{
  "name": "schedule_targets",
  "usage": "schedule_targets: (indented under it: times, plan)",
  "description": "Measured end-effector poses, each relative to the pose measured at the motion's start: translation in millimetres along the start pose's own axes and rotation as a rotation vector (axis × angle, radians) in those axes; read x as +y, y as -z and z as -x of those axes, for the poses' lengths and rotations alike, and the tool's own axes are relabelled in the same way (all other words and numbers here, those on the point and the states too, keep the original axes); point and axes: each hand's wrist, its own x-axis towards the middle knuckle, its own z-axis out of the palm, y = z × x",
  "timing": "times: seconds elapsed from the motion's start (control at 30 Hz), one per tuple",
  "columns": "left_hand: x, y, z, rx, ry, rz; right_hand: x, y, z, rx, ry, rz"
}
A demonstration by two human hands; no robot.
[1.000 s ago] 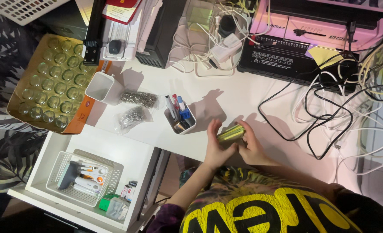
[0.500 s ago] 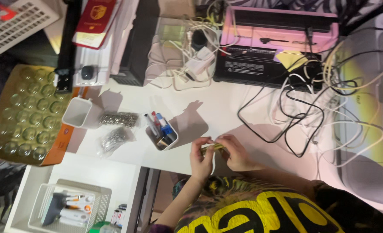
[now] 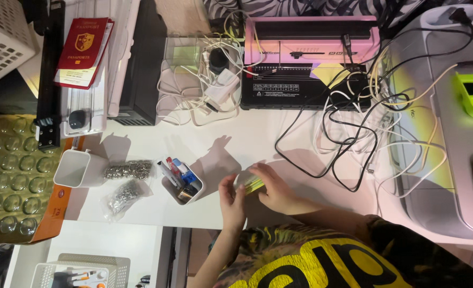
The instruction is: The person organizes various craft and office supplies by taking them out of drawers and a box, sorting them into baskets, and placing them back on a desk.
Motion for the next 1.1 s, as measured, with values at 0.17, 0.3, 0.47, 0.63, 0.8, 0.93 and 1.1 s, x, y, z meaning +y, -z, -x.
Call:
schedule_targets:
  times: [0.17,0.3,0.47,0.63,0.8,0.93,1.1]
  plan:
    - [1,-5,-7,-0.021,-0.011,0.107,-8,7,-6,-0.014,-0.173,-0.127]
    - [16,-2,-9,-0.139,0.011,0.118,-5,7,-12,0.013,-0.118,-0.037]
    - [-13,10,-6,-0.253,-0.015,-0.451,28,-9,-7,-0.019,-0.027,-0.013]
    - [47,-6,-17,-0.092,0.376,-0.328,29,53,-78,-0.194,-0.069,-0.042]
    - [81,-7,-7,0.059,0.574,0.083,40,147,-151,-0.090,-0.426,0.307]
    - [104,1,5,0.113,0.655,0.190,102,182,-170,0.065,-0.355,0.575]
    - [74,26,11,0.190,0.666,0.303,127,183,-177,-0.137,-0.574,0.756]
